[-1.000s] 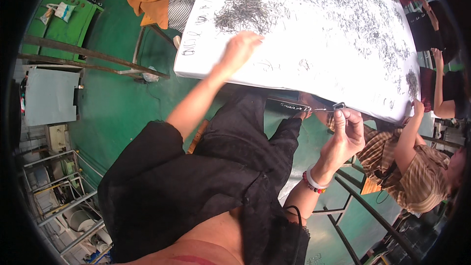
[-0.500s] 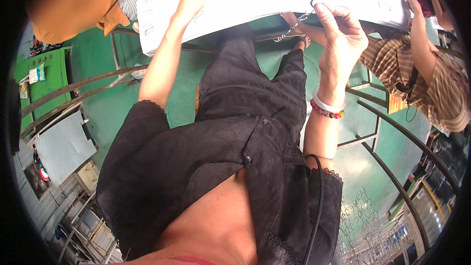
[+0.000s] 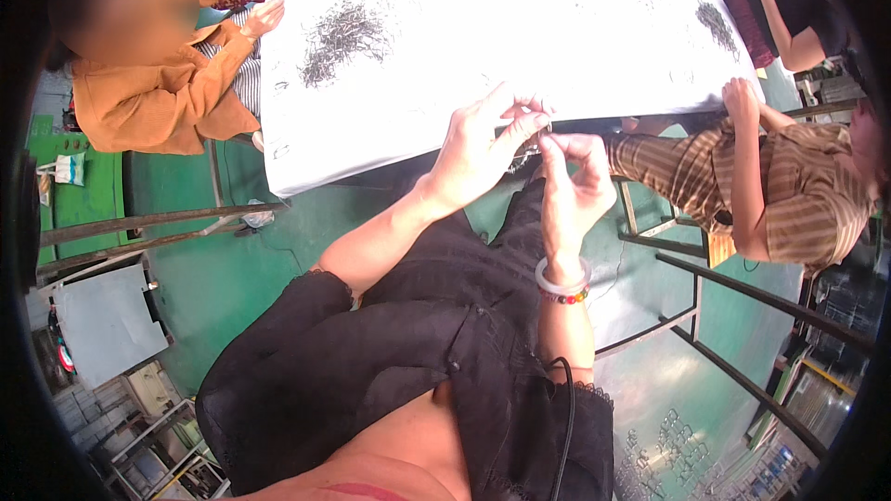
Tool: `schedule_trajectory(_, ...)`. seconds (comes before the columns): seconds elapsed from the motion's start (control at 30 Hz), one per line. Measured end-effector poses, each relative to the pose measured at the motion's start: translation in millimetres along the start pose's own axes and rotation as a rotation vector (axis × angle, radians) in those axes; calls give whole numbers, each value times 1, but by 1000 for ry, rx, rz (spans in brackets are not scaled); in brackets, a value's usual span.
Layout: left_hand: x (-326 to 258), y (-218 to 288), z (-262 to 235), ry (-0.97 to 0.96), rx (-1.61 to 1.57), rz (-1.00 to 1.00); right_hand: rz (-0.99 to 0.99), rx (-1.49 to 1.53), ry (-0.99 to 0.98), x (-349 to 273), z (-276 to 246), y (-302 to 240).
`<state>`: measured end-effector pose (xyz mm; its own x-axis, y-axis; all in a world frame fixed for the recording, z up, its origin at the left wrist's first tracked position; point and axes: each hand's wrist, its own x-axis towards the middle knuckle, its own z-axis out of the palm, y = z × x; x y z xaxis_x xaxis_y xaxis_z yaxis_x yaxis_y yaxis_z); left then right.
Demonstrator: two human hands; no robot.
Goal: The person sits at a large white table and repeatedly picks up small metal wire pieces, linking them together by hand. They place the connected wires onto the table surface. Other people are also working at the same table, performing similar actions.
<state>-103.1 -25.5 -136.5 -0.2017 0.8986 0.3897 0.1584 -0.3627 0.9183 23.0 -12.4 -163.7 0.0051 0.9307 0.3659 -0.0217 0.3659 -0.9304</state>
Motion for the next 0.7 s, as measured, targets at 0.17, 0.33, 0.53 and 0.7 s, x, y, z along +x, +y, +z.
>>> schedule_trajectory(0.17,1,0,1,-26,-171,-55,-191,-124,-20,11,-12,14)
schedule_trajectory(0.33,-4,-10,-1,-52,-84,43,7,-333,-175,94,2,56)
schedule_trajectory(0.53,-3,-5,0,-147,-9,73,-396,-846,-314,200,59,194)
schedule_trajectory(0.7,-5,-4,-9,-151,36,75,-629,-1080,-314,206,79,207)
